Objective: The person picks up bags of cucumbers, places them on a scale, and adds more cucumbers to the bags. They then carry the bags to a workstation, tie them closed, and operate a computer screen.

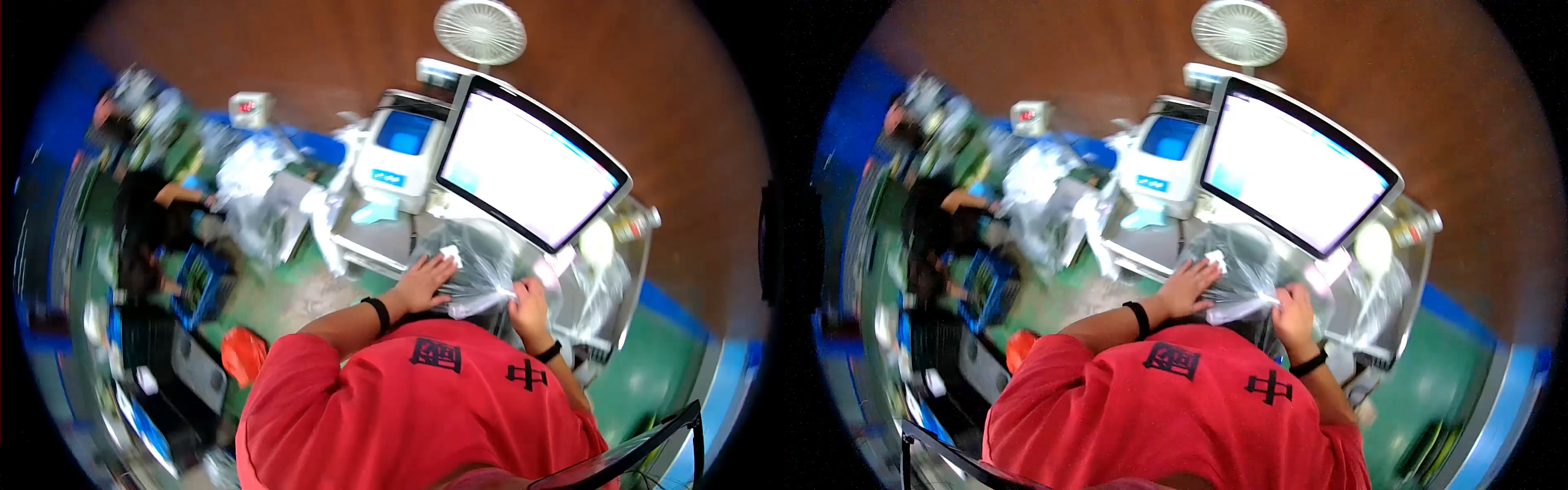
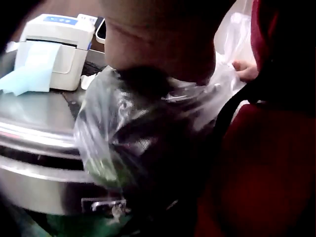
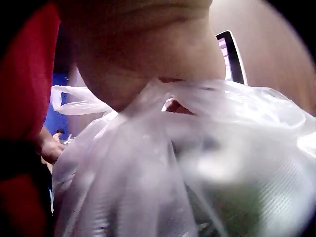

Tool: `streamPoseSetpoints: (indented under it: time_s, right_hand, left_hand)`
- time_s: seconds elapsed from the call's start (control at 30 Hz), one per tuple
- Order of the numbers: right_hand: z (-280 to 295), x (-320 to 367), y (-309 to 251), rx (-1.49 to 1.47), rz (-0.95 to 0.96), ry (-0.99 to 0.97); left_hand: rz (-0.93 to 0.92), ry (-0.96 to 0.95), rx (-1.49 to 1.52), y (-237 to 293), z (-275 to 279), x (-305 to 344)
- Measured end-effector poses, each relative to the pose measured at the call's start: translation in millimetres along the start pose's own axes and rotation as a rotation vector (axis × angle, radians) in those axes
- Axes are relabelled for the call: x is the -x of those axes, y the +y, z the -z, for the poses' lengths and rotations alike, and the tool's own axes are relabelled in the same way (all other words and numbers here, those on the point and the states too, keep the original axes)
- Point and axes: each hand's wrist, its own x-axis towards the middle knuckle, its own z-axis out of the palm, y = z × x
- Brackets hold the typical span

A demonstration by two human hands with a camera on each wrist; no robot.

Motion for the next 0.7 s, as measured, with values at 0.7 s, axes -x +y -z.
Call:
streamPoseSetpoints:
  time_s: [0.7]
  right_hand:
    - [-84.3,101.0,-147.3,-0.493,0.174,-0.975]
  left_hand:
    - [2.336,0.884,1.093,478.6,-375.0,441.6]
